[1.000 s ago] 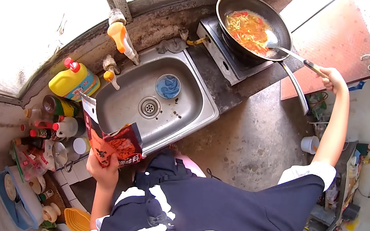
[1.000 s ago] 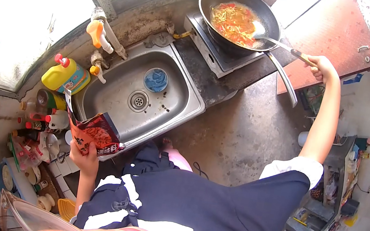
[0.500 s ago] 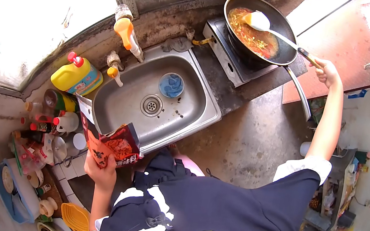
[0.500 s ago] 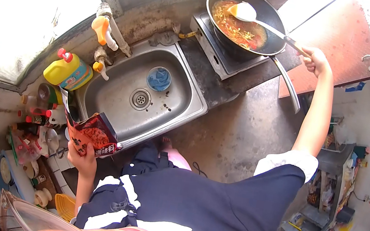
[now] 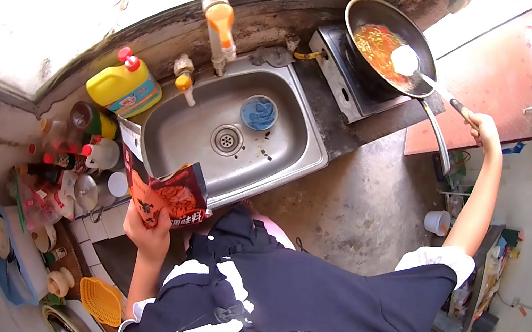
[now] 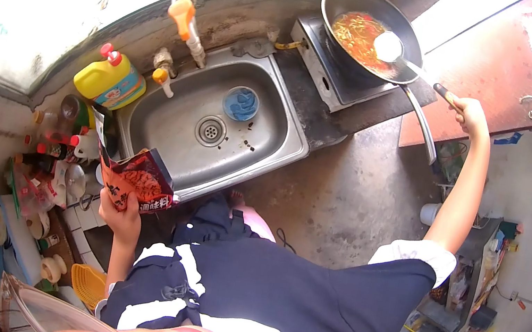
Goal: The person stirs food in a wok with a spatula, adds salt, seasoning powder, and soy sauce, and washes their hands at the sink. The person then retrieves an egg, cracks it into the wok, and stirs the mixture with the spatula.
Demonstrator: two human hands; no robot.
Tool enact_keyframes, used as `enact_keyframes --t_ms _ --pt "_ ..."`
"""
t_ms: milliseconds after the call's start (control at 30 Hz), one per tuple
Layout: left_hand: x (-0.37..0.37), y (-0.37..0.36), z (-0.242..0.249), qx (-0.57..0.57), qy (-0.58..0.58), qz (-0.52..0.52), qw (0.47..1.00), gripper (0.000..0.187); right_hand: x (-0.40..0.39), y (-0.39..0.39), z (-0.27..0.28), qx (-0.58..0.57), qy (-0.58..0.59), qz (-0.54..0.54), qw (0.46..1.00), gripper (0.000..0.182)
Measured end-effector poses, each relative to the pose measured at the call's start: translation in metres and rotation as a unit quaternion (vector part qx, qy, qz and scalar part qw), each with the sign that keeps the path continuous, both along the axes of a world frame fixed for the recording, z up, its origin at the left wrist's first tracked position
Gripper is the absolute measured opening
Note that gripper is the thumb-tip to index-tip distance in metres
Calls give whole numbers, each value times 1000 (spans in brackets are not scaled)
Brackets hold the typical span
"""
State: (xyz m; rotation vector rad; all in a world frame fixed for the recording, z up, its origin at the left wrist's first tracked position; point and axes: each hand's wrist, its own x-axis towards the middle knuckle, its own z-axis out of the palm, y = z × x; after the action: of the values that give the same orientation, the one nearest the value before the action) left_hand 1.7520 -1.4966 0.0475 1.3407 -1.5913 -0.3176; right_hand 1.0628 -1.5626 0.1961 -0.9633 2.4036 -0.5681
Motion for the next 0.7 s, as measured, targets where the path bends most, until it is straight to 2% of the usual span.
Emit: enact_keyframes --t_ms 67,100,167,233,300,367,433,500,700 --pt "11 2 -7 -12 -8 9 1000 26 -34 -1 -25 -20 9 72 997 21" --pt "21 5 -9 -15 -21 26 999 27 -42 -2 -35 -31 51 100 993 20" --pt "34 8 0 -13 -43 28 999 32 -31 1 -45 -36 246 164 955 17" --pt "50 13 3 -5 -58 26 998 40 -2 8 -51 -34 442 207 872 16" --pt "65 14 6 -38 -51 36 997 34 40 15 -54 -32 596 230 769 16" --pt "84 20 -2 -42 -29 28 998 31 74 24 -57 -26 692 233 683 17" --pt "96 26 -3 -42 -24 36 998 33 95 31 -56 -20 739 223 635 19" --pt "110 32 -6 -34 -15 41 998 32 109 38 -53 -20 757 210 619 21" --pt "146 52 -15 -21 -27 58 998 33 118 32 -58 -11 683 139 717 26"
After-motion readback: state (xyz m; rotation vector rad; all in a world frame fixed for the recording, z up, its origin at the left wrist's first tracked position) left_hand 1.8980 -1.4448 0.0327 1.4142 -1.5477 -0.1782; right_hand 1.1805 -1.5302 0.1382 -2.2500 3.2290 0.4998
